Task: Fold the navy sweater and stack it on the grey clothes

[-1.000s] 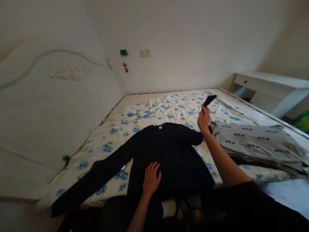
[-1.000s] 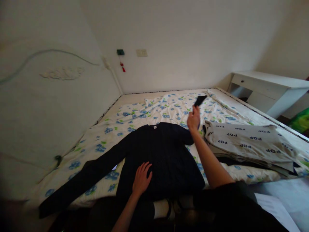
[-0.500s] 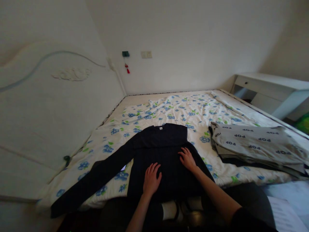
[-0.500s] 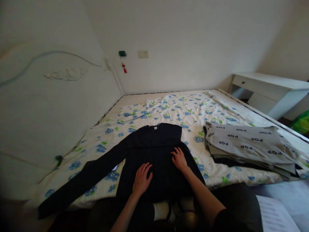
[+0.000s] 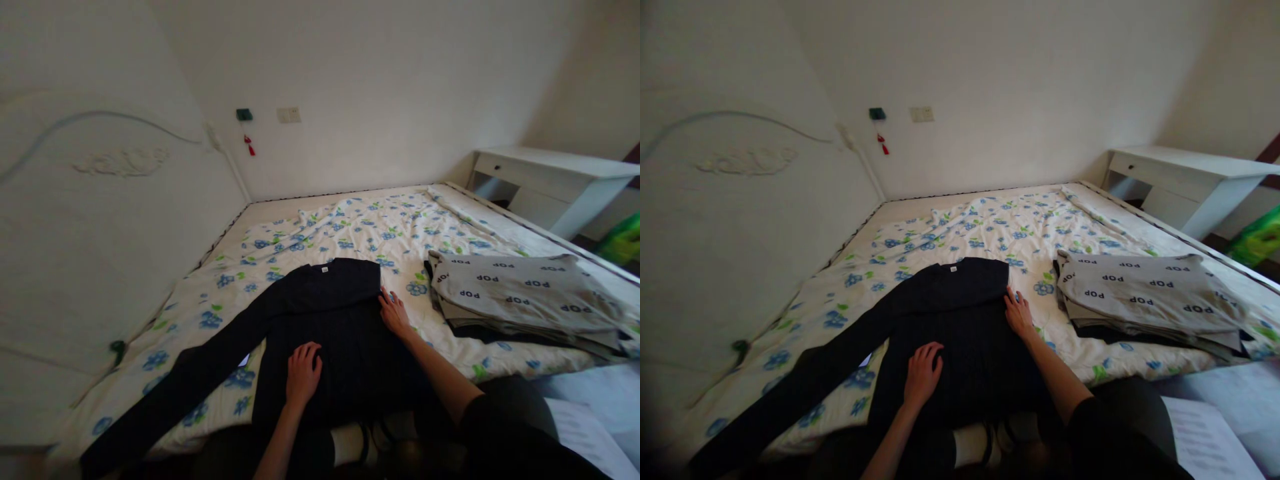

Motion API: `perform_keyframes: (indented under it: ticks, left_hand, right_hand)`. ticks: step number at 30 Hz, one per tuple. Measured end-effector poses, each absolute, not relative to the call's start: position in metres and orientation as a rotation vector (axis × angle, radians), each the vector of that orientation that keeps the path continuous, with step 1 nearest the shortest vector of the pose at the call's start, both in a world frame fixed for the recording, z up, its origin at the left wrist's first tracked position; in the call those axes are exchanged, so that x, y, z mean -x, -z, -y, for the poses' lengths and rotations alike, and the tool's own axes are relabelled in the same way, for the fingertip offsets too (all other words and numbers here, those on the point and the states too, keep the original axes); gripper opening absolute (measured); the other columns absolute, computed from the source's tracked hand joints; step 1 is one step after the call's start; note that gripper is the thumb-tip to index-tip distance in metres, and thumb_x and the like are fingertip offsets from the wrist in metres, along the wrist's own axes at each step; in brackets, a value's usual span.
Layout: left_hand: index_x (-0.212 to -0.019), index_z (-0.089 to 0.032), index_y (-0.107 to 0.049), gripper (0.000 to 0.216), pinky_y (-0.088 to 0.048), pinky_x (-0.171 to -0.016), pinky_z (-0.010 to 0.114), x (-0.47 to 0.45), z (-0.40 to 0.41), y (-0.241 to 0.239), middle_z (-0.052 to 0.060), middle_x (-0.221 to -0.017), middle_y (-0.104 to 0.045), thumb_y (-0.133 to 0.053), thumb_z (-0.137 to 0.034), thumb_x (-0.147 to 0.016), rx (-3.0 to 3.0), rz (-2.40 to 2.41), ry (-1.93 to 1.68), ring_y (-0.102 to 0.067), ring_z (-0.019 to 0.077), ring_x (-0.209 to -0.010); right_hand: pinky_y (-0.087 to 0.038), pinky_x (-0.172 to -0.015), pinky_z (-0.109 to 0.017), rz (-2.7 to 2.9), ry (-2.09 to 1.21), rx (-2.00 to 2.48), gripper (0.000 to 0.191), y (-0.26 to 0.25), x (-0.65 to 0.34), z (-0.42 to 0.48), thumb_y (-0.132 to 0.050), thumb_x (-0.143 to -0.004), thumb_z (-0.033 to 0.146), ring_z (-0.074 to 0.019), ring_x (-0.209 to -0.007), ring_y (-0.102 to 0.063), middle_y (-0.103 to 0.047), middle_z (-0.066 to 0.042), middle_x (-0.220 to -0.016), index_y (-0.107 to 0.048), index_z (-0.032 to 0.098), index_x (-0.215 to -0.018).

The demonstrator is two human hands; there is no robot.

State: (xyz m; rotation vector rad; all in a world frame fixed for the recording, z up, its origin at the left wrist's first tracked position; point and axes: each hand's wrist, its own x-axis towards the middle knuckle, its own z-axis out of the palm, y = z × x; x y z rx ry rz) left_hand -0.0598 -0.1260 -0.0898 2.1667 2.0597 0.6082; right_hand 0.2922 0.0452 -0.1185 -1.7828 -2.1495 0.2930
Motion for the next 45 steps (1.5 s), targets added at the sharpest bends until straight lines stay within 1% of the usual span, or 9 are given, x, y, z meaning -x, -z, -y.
perform_keyframes:
  ticks: [8, 13, 16, 19, 21, 26, 31, 38, 45]
  left_hand:
    - [-0.130, -0.028, -0.077, 0.035, -0.053, -0.110, 0.051, 0.060, 0.128, 0.088, 0.008, -0.140, -0.075, -0.051, -0.023, -0.105, -2.144, -2.054, -0.601, -0.063, 0.0301, -0.134]
    - [-0.130, -0.028, -0.077, 0.035, -0.055, -0.111, 0.051, 0.062, 0.127, 0.097, 0.009, -0.142, -0.074, -0.052, -0.025, -0.106, -2.145, -2.056, -0.613, -0.065, 0.0302, -0.134]
    - [-0.139, -0.024, -0.074, 0.041, -0.057, -0.112, 0.054, 0.067, 0.121, 0.103, 0.014, -0.160, -0.062, -0.055, -0.026, -0.103, -2.108, -2.136, -0.676, -0.066, 0.0329, -0.136]
    - [-0.151, -0.013, -0.068, 0.053, -0.058, -0.114, 0.055, 0.081, 0.107, 0.101, 0.022, -0.176, -0.044, -0.055, -0.025, -0.100, -2.069, -2.304, -0.671, -0.064, 0.0386, -0.139]
    - [-0.152, -0.010, -0.067, 0.057, -0.059, -0.112, 0.054, 0.094, 0.092, 0.094, 0.022, -0.180, -0.039, -0.052, -0.024, -0.099, -2.081, -2.387, -0.568, -0.066, 0.0399, -0.136]
    - [-0.154, -0.015, -0.068, 0.062, -0.063, -0.098, 0.049, 0.122, 0.045, 0.067, 0.013, -0.187, -0.032, -0.050, -0.020, -0.095, -2.084, -2.402, -0.115, -0.069, 0.0379, -0.128]
    - [-0.164, -0.012, -0.059, 0.069, -0.062, -0.102, 0.046, 0.123, 0.023, 0.056, 0.012, -0.189, -0.030, -0.049, -0.017, -0.096, -1.931, -2.415, 0.171, -0.066, 0.0353, -0.135]
    - [-0.165, -0.006, -0.057, 0.066, -0.058, -0.103, 0.046, 0.116, 0.048, 0.073, 0.016, -0.184, -0.039, -0.043, -0.021, -0.102, -2.096, -2.557, 0.066, -0.068, 0.0339, -0.123]
    - [-0.150, -0.004, -0.070, 0.056, -0.056, -0.100, 0.044, 0.118, 0.064, 0.089, 0.018, -0.169, -0.058, -0.042, -0.022, -0.105, -2.155, -2.627, -0.115, -0.068, 0.0321, -0.117]
  right_hand:
    - [-0.036, -0.132, -0.058, 1.790, -0.419, 1.885, 0.055, 0.156, -0.331, -0.044, -0.053, -0.105, 0.035, -0.0369, -0.160, -0.044, -0.046, -0.010, -0.179, -0.068, 0.024, -0.156]
    - [-0.034, -0.132, -0.059, 1.870, -0.377, 1.887, 0.053, 0.154, -0.326, -0.043, -0.051, -0.106, 0.030, -0.0392, -0.162, -0.040, -0.036, -0.010, -0.184, -0.069, 0.021, -0.154]
    - [-0.036, -0.130, -0.060, 1.975, -0.338, 1.861, 0.051, 0.149, -0.324, -0.044, -0.051, -0.105, 0.026, -0.0406, -0.163, -0.038, -0.031, -0.005, -0.187, -0.070, 0.024, -0.152]
    - [-0.039, -0.128, -0.059, 2.036, -0.323, 1.871, 0.050, 0.147, -0.325, -0.046, -0.049, -0.106, 0.023, -0.0404, -0.160, -0.041, -0.032, -0.003, -0.187, -0.071, 0.025, -0.152]
    - [-0.042, -0.125, -0.058, 2.052, -0.307, 1.897, 0.051, 0.147, -0.326, -0.046, -0.047, -0.108, 0.025, -0.0398, -0.156, -0.045, -0.033, -0.004, -0.186, -0.069, 0.024, -0.154]
    - [-0.052, -0.113, -0.053, 2.087, -0.267, 1.959, 0.055, 0.146, -0.328, -0.042, -0.041, -0.111, 0.028, -0.0362, -0.139, -0.056, -0.033, -0.006, -0.186, -0.063, 0.021, -0.161]
    - [-0.056, -0.104, -0.049, 2.183, -0.213, 2.000, 0.057, 0.140, -0.326, -0.043, -0.036, -0.112, 0.027, -0.0342, -0.132, -0.058, -0.023, -0.006, -0.190, -0.058, 0.020, -0.165]
    - [-0.054, -0.105, -0.048, 2.053, -0.244, 2.051, 0.058, 0.142, -0.323, -0.040, -0.039, -0.114, 0.033, -0.0347, -0.133, -0.058, -0.026, -0.002, -0.189, -0.054, 0.027, -0.169]
    - [-0.050, -0.112, -0.051, 1.971, -0.220, 2.022, 0.055, 0.146, -0.317, -0.038, -0.043, -0.111, 0.031, -0.0372, -0.137, -0.057, -0.038, -0.007, -0.184, -0.064, 0.021, -0.161]
